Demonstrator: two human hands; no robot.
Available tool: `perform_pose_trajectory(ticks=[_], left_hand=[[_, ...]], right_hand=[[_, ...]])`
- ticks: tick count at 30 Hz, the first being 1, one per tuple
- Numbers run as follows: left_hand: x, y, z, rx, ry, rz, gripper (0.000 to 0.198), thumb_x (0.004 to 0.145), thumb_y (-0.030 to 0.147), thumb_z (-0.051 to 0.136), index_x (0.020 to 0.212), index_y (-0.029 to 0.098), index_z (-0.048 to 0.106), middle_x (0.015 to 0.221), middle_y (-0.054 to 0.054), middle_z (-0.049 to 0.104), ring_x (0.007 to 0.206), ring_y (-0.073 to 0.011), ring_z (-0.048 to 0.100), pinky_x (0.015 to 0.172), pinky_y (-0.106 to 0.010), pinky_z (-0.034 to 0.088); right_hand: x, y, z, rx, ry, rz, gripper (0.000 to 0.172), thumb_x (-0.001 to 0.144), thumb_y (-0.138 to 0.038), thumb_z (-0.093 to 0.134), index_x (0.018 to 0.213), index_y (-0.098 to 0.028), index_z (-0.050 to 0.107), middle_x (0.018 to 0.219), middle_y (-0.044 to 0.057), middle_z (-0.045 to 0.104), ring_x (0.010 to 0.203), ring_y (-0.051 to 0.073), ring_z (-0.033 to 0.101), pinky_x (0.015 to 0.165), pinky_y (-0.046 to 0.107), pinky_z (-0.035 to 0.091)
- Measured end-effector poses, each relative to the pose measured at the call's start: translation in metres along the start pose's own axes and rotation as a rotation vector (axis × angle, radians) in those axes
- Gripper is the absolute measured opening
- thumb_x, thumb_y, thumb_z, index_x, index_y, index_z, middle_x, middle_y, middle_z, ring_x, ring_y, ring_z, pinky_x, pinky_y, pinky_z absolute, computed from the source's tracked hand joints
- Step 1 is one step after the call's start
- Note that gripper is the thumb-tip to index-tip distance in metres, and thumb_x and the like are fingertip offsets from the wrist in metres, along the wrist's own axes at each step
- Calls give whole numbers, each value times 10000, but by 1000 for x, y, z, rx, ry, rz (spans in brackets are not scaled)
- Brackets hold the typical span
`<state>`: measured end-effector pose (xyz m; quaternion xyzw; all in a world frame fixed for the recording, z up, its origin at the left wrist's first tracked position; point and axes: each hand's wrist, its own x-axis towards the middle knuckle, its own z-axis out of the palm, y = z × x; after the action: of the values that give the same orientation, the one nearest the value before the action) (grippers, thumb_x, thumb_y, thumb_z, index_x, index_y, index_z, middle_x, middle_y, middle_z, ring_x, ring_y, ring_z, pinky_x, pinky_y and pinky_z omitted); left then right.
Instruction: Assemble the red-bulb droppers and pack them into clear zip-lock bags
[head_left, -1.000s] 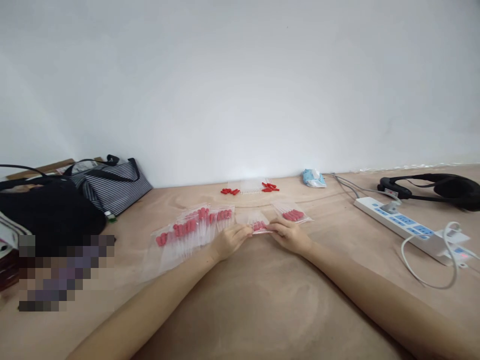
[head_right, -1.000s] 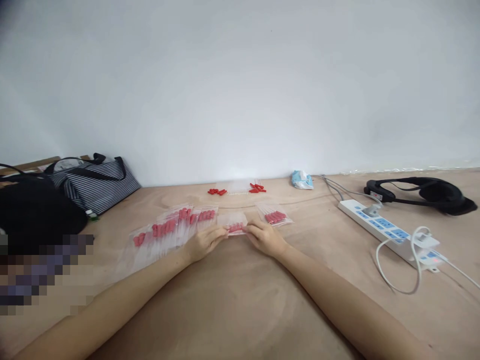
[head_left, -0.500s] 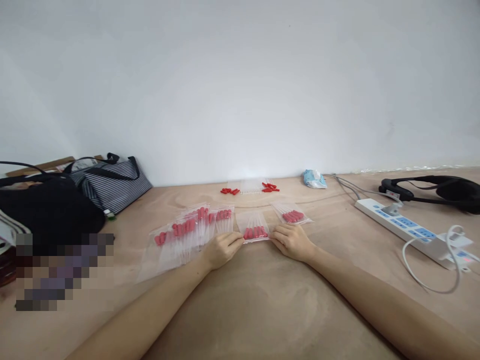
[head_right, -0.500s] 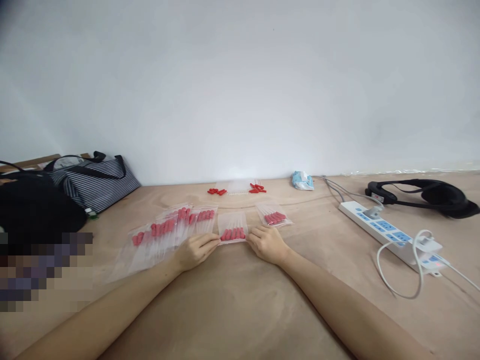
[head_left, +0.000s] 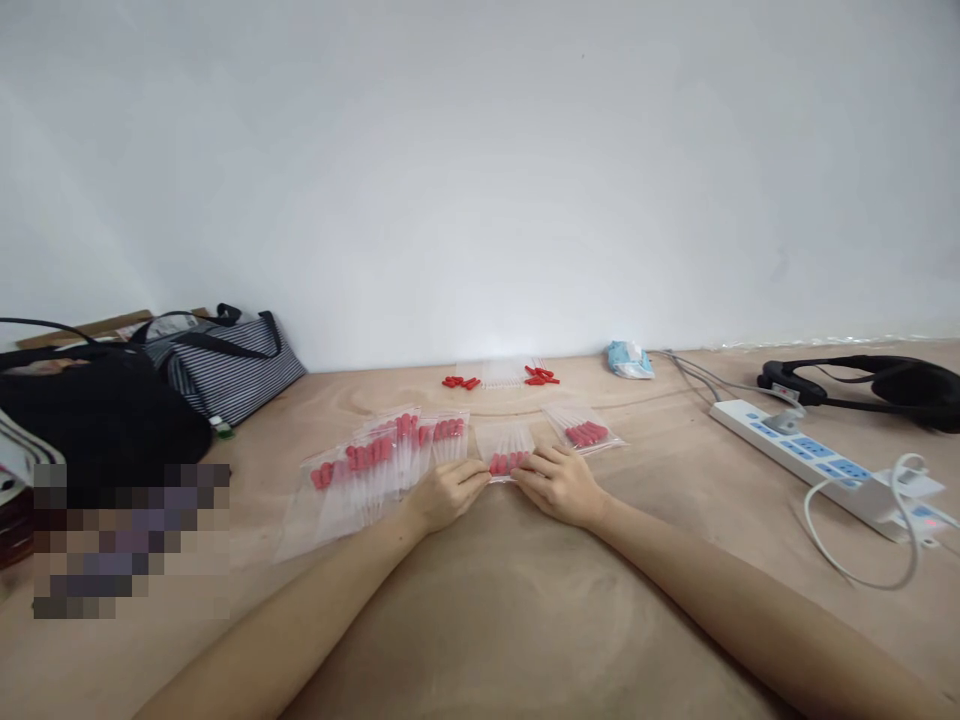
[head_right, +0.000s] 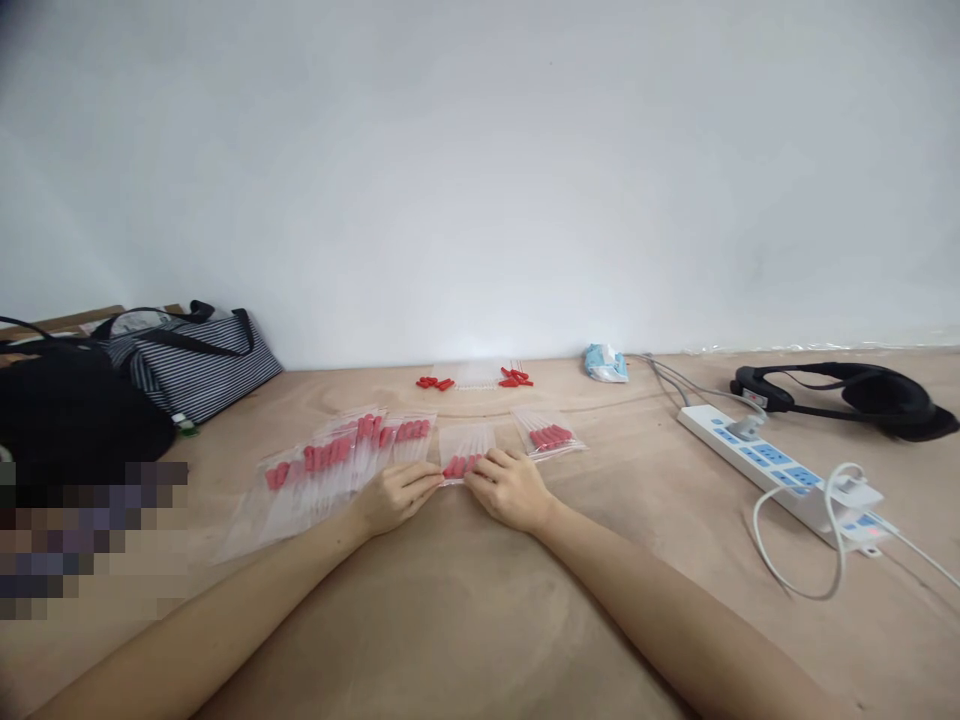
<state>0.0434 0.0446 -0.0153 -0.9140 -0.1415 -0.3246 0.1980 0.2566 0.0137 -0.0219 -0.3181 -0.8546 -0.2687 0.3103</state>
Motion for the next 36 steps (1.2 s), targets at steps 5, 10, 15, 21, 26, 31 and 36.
perform_pose_trajectory(ticks=[5,10,15,21,26,31,36], left_hand=[[2,-1,0,-8,11,15,251,878,133,369,827,148,614,802,-48,655,704,-124,625,652,-229,534],[2,-1,-3,-24,35,30,241,867,112,381,800,138,611,772,-48,657,698,-131,623,643,-236,527],[0,-1,-6,-65,26,-28,240,873,139,384,779,156,604,750,-32,656,662,-120,621,576,-216,503],[1,1,-6,-109,29,-42,221,869,140,399,767,149,595,736,-30,653,653,-117,618,562,-210,481],[-1,0,-5,-109,29,-83,240,880,176,396,769,163,608,734,-14,663,651,-105,616,576,-206,477],[1,0,-13,133,-106,-328,324,847,362,442,1033,134,580,1053,-115,626,1035,-255,533,940,-470,331],[-1,-4,-14,249,-353,-518,454,840,415,402,1094,68,546,1134,-192,564,1128,-310,452,998,-592,103]], right_hand=[[16,-12,17,-31,9,-42,182,840,-199,452,751,-188,610,720,28,601,671,132,442,545,275,262],[17,-8,15,-65,17,-153,217,840,-152,434,678,-162,580,665,24,571,656,135,423,541,284,229],[1,5,-1,-100,3,-125,257,860,-124,385,683,-154,568,641,29,547,640,132,423,557,288,227],[-10,9,-6,-187,-10,-50,280,865,-161,398,611,-159,517,569,22,501,577,131,422,530,284,223],[-14,13,2,-148,-53,-13,283,895,-242,363,671,-160,516,626,27,543,554,121,465,499,260,271],[-21,27,11,25,-15,88,245,885,-97,276,823,-160,505,824,64,599,672,127,548,574,227,407],[-33,58,9,67,150,264,150,863,-149,350,853,-194,493,924,95,587,843,170,572,700,280,466]])
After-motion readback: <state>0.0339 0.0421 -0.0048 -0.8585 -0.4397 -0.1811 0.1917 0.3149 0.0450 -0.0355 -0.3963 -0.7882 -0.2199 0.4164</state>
